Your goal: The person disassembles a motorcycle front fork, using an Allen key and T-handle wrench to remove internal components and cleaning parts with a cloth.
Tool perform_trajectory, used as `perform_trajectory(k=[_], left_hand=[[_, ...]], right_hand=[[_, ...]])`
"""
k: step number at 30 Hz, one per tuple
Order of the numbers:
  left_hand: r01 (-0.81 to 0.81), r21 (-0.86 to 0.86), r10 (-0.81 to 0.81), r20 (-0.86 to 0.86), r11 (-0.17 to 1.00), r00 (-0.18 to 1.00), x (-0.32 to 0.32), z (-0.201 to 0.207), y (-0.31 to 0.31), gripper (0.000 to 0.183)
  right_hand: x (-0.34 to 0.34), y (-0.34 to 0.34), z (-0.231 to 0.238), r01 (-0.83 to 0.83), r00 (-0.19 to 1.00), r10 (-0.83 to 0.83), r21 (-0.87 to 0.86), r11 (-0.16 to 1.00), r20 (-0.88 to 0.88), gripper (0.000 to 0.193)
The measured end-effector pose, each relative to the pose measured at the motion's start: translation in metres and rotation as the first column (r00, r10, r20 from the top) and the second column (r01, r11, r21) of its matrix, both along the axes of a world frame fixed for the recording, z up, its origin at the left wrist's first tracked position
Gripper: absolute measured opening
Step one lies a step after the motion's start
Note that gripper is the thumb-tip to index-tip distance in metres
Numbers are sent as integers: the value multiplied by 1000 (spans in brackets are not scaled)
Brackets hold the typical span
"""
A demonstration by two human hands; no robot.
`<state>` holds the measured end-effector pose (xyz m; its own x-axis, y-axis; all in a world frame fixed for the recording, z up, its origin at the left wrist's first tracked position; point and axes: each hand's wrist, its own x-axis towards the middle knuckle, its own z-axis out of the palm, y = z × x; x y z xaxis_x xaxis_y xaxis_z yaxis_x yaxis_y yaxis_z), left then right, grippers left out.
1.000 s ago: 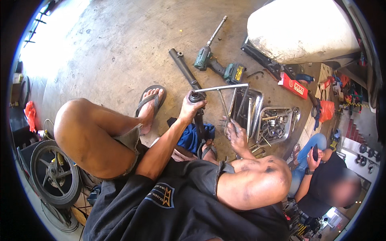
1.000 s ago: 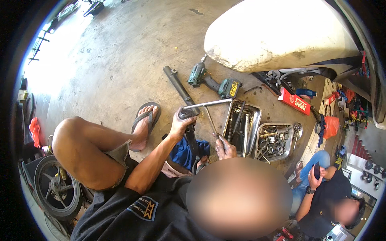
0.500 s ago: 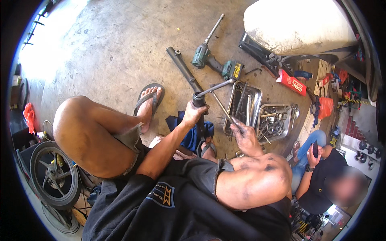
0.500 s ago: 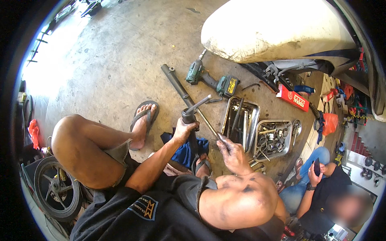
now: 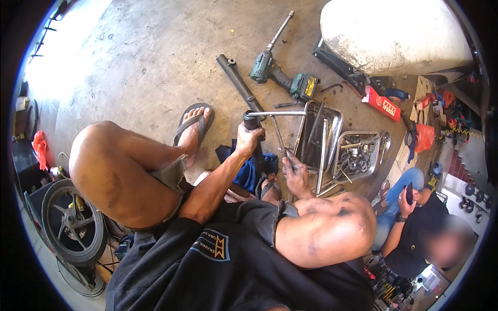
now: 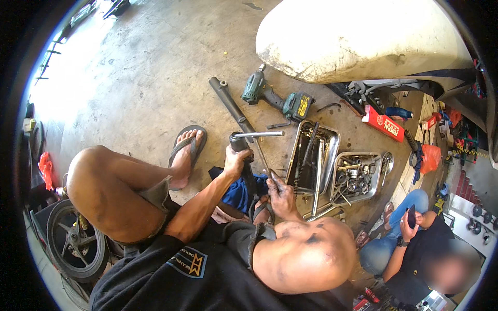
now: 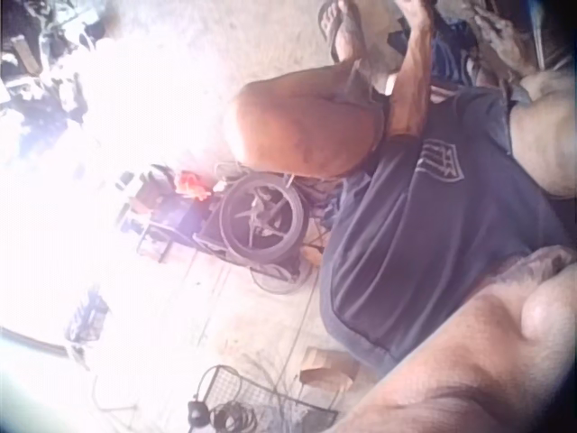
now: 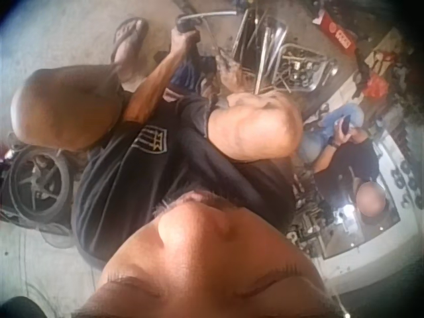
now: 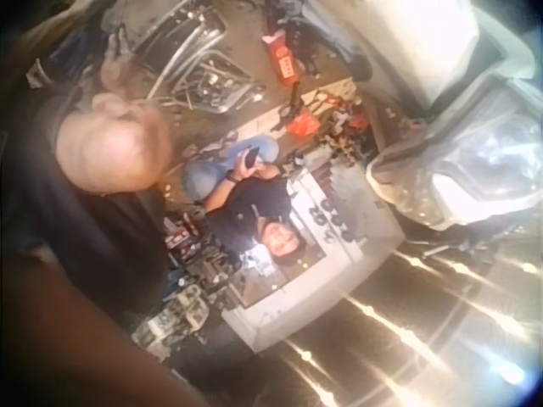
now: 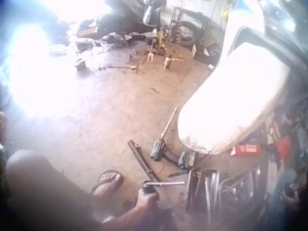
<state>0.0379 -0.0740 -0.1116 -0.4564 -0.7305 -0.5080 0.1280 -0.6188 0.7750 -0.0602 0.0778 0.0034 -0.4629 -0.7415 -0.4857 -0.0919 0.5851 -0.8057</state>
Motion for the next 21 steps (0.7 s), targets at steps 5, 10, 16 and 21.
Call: perform_trajectory(k=[5,10,16,21], left_hand=[[-93,-18,93,-10,995,996,2,-12,0,8],[17,10,-16,-54,1000,998,-4,3,6,12],[-22,-8,22,15,1000,1000,-6,5,0,10],[-245,119,226,154,962,962,3,-29,-26,11]], right_hand=[[10,-4,-18,-74,988,63,-77,994,-140,39],[28,-11,-57,247,964,-240,-53,968,119,34],[-5,-5,-48,298,954,-299,-155,942,15,35],[-26,-17,-65,146,776,-137,-36,989,-615,33]])
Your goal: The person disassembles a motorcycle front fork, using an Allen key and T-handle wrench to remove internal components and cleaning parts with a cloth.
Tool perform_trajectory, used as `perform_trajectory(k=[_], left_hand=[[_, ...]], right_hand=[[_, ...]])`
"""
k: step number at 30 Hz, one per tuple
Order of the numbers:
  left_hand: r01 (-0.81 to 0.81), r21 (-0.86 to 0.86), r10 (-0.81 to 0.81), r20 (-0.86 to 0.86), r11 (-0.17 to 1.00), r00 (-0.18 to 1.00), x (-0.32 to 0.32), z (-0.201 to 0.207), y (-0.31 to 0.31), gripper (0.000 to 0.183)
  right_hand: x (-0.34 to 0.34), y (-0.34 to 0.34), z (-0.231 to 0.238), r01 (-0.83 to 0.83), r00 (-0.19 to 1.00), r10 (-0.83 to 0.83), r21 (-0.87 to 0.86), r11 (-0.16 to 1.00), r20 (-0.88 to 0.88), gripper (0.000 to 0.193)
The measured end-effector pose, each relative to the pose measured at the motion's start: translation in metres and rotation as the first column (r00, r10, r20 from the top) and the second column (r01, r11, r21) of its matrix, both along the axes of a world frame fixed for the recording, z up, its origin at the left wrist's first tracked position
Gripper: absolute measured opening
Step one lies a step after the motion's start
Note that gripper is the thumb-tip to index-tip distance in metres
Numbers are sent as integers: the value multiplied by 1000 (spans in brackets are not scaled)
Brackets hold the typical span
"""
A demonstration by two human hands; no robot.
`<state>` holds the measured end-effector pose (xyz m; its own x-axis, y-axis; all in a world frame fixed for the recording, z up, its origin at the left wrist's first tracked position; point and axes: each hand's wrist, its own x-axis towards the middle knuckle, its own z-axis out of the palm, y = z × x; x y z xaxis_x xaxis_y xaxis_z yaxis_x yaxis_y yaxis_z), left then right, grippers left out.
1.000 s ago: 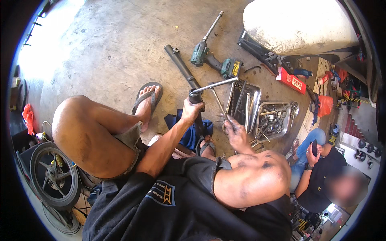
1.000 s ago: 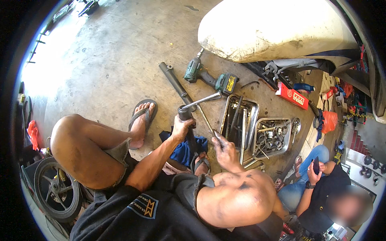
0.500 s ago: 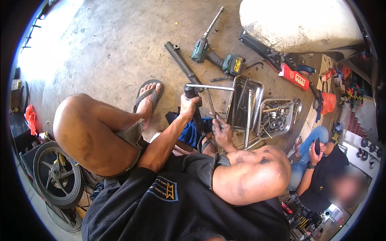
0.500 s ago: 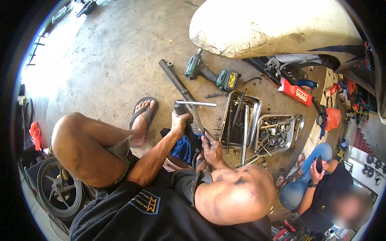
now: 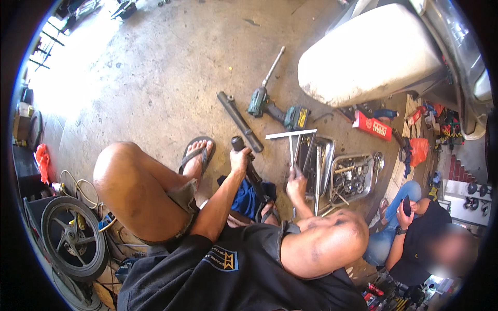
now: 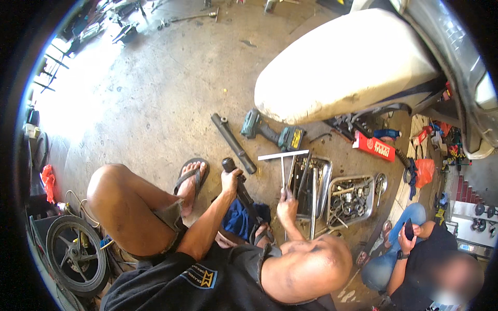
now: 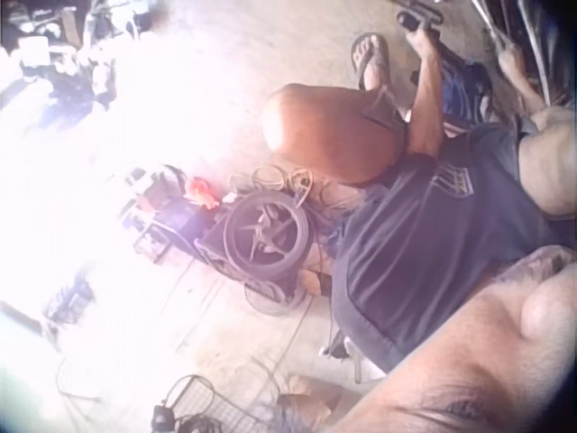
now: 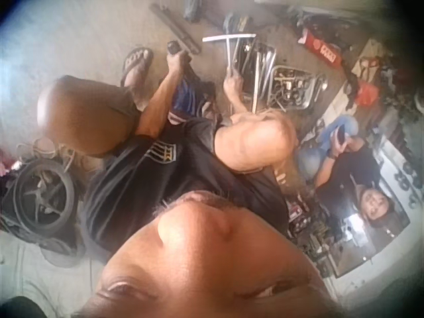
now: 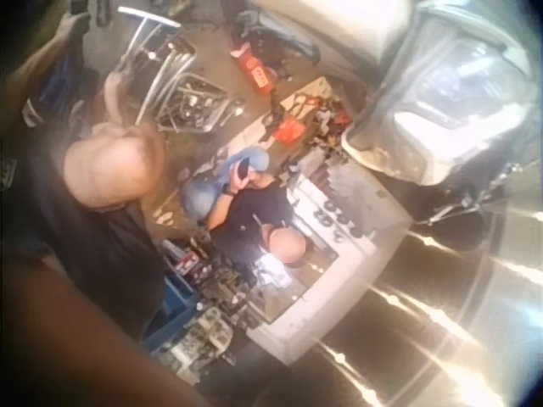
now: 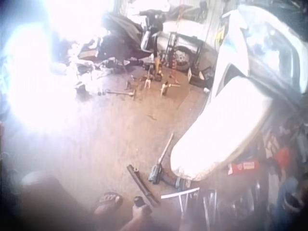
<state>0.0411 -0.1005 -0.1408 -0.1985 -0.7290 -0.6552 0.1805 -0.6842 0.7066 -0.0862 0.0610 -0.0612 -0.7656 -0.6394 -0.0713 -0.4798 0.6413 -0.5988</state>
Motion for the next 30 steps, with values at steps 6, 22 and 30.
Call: perform_trajectory(k=[6,22,30], left_hand=[[355,131,-362,584,926,727,-2,-24,-25,48],[921,343,-751,556,-182,-356,-71,48,-270,46],[972,190,-417,901,136,-118,-113,31,-414,34]], right_hand=[[-7,-3,-51,79,996,-85,296,952,8,36],[-15,-45,-82,-125,991,92,462,878,92,39],[-58,-42,-92,-196,979,190,586,786,73,33]])
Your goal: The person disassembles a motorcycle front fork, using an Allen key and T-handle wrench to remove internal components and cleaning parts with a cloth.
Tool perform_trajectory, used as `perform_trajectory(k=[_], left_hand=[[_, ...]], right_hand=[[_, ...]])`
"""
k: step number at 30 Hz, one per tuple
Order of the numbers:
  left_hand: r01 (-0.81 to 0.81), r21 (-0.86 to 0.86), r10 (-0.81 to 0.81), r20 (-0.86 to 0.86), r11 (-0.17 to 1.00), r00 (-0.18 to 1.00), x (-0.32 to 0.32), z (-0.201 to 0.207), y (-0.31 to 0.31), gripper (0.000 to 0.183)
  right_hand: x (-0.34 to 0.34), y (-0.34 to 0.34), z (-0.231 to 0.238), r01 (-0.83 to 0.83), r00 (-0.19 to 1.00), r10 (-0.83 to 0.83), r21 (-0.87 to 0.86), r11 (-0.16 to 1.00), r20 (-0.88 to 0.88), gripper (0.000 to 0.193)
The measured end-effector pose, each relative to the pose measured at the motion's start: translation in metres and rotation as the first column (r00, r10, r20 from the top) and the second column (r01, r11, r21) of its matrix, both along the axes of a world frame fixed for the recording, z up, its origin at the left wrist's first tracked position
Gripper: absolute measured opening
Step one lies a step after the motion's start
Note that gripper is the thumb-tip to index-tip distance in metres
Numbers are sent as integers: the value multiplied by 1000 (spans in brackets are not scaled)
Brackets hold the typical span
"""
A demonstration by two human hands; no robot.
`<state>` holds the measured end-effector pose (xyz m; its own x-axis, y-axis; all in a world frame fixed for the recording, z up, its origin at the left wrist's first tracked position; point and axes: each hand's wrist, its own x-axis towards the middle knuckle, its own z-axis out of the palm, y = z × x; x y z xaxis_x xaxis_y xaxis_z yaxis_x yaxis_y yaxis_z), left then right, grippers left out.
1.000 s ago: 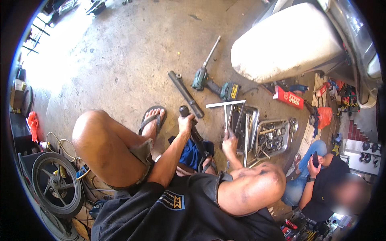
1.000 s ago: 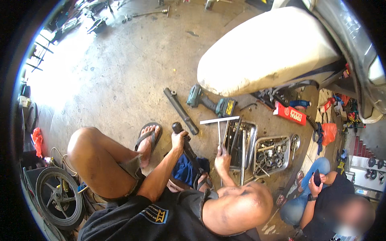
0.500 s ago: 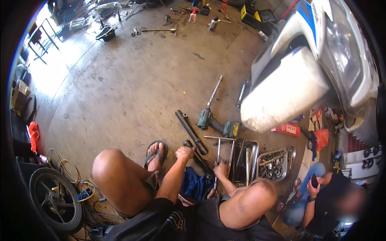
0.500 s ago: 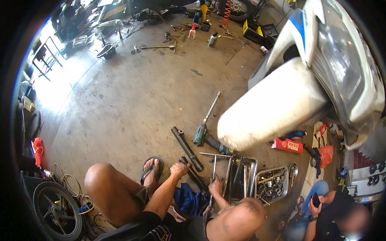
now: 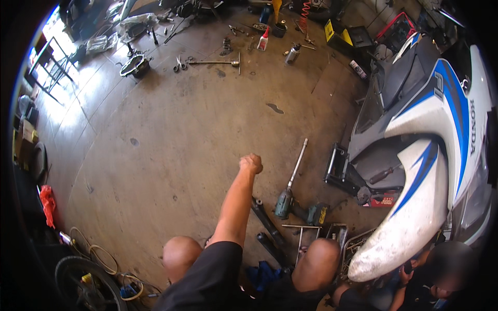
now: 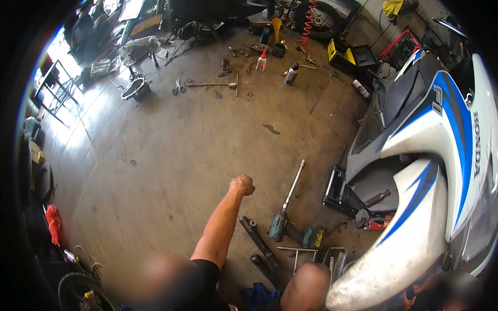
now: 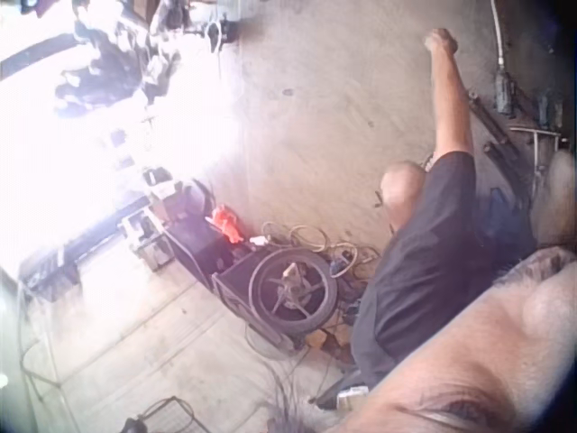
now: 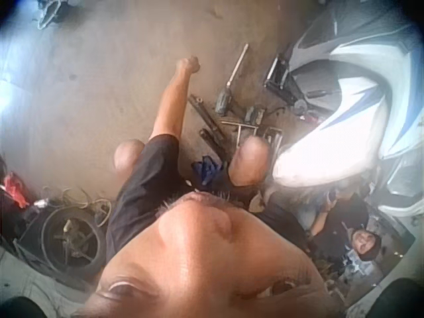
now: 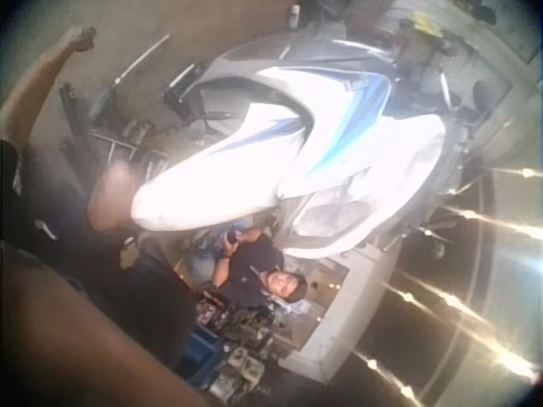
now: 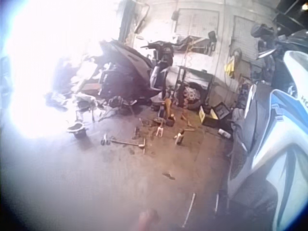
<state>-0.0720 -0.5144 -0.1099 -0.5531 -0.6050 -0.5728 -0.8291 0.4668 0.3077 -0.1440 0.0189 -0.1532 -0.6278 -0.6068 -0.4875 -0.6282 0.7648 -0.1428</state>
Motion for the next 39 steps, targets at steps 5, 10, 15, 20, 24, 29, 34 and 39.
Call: perform_trajectory(k=[5,10,15,20,24,29,34,39], left_hand=[[-149,-189,136,-84,971,987,41,-12,-174,37],[-187,-574,51,-243,797,969,117,-68,-289,43],[-356,-610,7,-498,707,867,105,-83,-339,39],[-356,-527,54,-503,772,863,93,-90,-353,36],[-326,-520,116,-395,790,911,110,-94,-363,39],[-276,-455,116,-349,846,930,101,-103,-367,40],[-217,-460,86,-288,861,954,106,-124,-369,36],[-178,-457,29,-314,871,949,106,-126,-376,41]], right_hand=[[-68,-12,28,306,951,-303,-297,905,56,32],[-93,-94,104,673,729,-654,-390,629,203,33],[-63,-223,156,726,632,-749,-486,486,196,33],[-50,-493,128,685,722,-583,-507,523,374,27],[-90,-758,73,345,938,-221,-635,692,268,20],[-163,-1043,29,-148,982,181,-783,604,-46,19],[-236,-1222,-7,-377,917,215,-557,740,-336,50],[-285,-1304,-18,-413,818,189,-326,851,-542,59]])
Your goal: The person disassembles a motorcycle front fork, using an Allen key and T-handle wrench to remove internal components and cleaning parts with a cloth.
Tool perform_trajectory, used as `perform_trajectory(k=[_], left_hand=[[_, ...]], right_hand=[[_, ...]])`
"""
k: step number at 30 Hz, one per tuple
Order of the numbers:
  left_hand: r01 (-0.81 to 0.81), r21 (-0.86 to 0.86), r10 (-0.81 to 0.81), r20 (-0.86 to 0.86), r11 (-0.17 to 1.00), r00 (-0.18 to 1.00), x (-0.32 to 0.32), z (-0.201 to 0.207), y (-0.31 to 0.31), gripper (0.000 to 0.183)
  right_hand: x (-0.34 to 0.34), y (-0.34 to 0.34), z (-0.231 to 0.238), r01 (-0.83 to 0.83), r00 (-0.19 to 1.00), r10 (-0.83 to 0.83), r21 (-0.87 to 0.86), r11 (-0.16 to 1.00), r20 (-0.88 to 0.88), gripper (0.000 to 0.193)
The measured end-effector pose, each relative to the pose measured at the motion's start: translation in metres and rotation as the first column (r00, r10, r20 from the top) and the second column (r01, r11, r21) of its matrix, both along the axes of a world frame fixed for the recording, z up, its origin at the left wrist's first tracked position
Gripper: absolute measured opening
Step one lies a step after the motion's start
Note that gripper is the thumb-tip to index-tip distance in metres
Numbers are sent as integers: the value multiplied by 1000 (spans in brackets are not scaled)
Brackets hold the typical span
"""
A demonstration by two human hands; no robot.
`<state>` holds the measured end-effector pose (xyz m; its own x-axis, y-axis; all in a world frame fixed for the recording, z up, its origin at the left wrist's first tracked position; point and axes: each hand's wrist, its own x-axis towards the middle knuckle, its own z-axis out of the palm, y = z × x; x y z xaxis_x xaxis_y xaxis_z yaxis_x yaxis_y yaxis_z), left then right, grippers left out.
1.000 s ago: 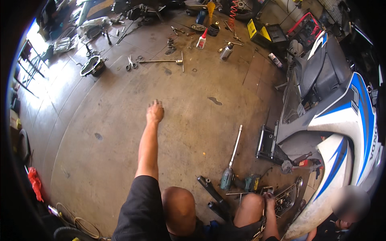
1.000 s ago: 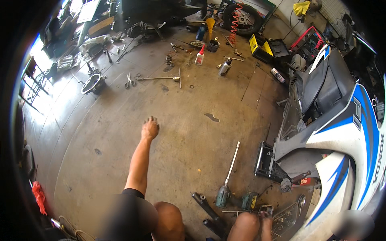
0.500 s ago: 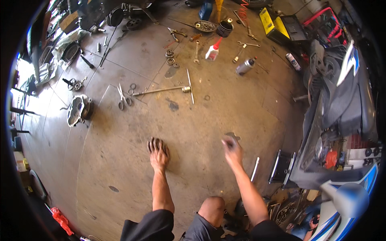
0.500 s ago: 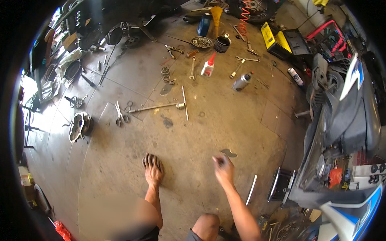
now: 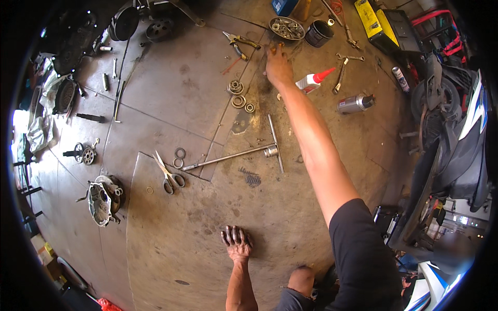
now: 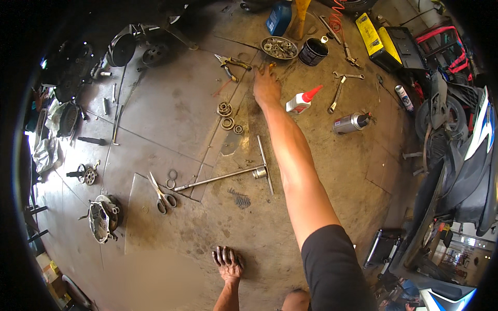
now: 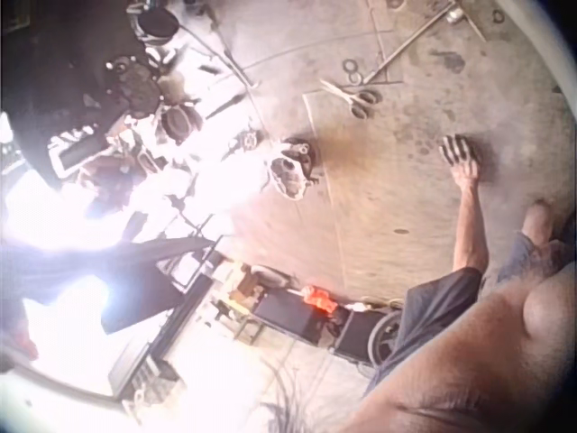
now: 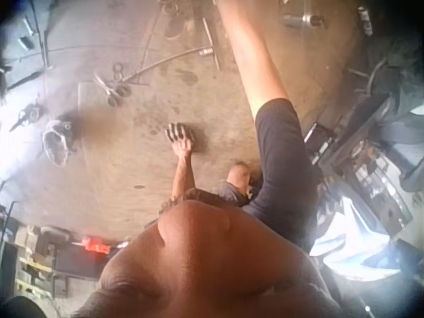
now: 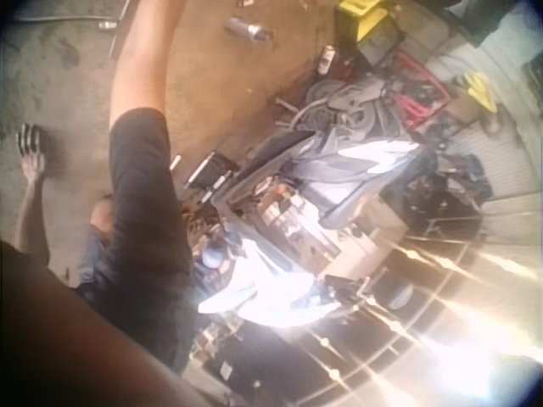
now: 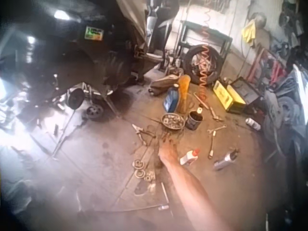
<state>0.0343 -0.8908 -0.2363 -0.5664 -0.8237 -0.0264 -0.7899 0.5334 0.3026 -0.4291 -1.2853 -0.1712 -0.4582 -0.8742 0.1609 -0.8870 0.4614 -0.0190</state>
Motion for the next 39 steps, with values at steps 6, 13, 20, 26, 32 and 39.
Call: perform_trajectory(k=[6,13,20,26,32,39], left_hand=[[-2,45,5,-57,999,998,1,-7,13,42],[24,46,-23,-13,999,1000,6,-6,7,43],[-20,36,20,2,999,1000,7,-4,7,44],[-5,4,5,9,1000,1000,-1,-2,5,41],[-54,-74,56,28,996,998,4,2,9,41],[2,-121,-8,-50,993,999,-10,7,14,46]], right_hand=[[-49,-18,0,-95,982,36,316,944,186,54],[-21,28,-12,133,963,-30,-376,917,267,16],[5,69,9,754,163,110,-196,627,980,39],[0,99,-7,686,248,157,-287,669,956,37],[100,164,41,541,406,193,-405,737,893,34],[248,476,129,781,-502,567,61,621,653,44]])
